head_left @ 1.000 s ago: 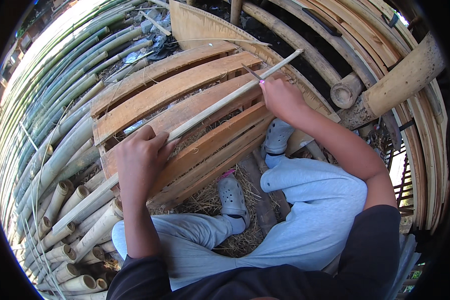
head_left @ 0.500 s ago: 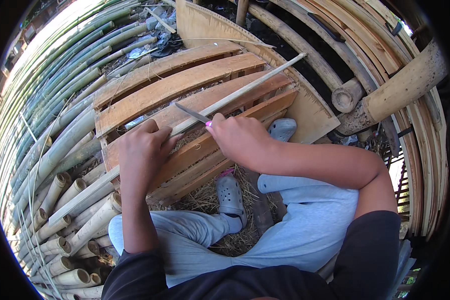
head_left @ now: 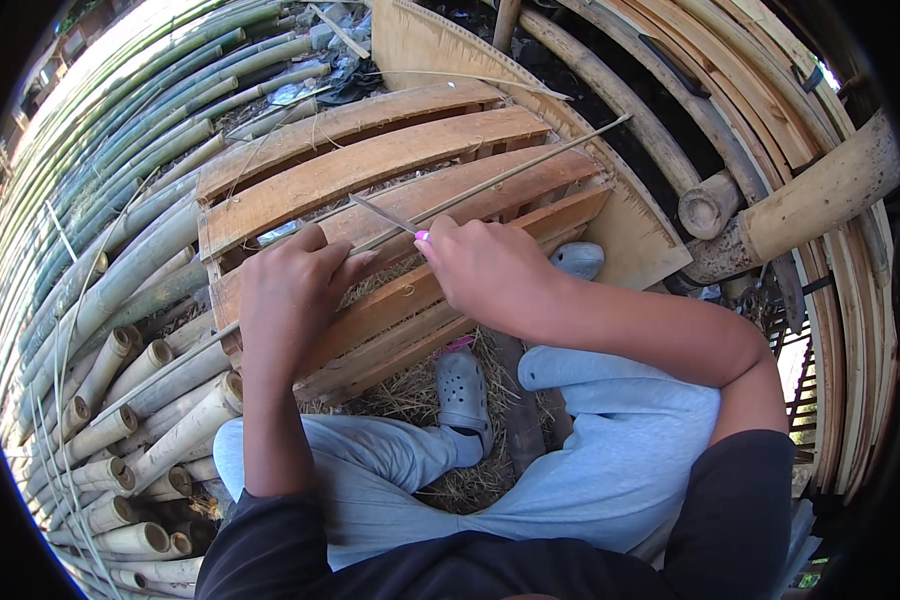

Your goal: Scraping a thin strip of bamboo using a small knife to smooth its surface.

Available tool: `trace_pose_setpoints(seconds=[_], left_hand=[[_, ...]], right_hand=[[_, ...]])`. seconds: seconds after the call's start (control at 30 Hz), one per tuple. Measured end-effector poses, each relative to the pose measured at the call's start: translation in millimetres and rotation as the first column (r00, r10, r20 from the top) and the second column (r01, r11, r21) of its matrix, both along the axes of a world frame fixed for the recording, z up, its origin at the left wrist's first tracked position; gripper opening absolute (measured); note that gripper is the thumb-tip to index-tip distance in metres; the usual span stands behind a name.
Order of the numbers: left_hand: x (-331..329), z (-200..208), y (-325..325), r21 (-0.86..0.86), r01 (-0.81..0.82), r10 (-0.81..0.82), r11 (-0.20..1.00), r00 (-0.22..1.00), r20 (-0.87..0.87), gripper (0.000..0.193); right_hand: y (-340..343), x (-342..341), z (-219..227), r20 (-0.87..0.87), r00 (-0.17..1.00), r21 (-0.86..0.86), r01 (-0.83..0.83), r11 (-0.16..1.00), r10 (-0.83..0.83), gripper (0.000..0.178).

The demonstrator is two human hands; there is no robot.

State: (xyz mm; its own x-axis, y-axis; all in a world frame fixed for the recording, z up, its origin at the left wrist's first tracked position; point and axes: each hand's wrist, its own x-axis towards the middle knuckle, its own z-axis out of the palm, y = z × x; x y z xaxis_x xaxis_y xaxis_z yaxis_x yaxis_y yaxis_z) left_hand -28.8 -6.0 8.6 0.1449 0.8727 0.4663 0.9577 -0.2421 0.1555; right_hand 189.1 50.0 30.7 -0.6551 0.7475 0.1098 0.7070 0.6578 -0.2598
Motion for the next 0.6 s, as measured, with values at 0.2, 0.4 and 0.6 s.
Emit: trace_pose_setpoints(seconds=[0.2,0.4,0.6], left_hand=[[0,1,-1,-0.009,0.021,-0.021,1.000,1.000,-0.018,0.032],[-1,0,0,0.004,0.014,-0.014,1.000,0.999,-0.032,0.035],[-5,-1,1,-0.009,0.022,-0.022,1.000,1.000,-0.002,0.031]], right_hand=[[6,15,-13,0.073,0.997,0.122,-0.018,0.992,0.009,0.031],[5,19,-18,0.172,0.984,0.218,0.000,0.976,-0.039,0.035],[14,29,-15,0.183,0.973,0.145,0.115,0.983,-0.141,0.030]])
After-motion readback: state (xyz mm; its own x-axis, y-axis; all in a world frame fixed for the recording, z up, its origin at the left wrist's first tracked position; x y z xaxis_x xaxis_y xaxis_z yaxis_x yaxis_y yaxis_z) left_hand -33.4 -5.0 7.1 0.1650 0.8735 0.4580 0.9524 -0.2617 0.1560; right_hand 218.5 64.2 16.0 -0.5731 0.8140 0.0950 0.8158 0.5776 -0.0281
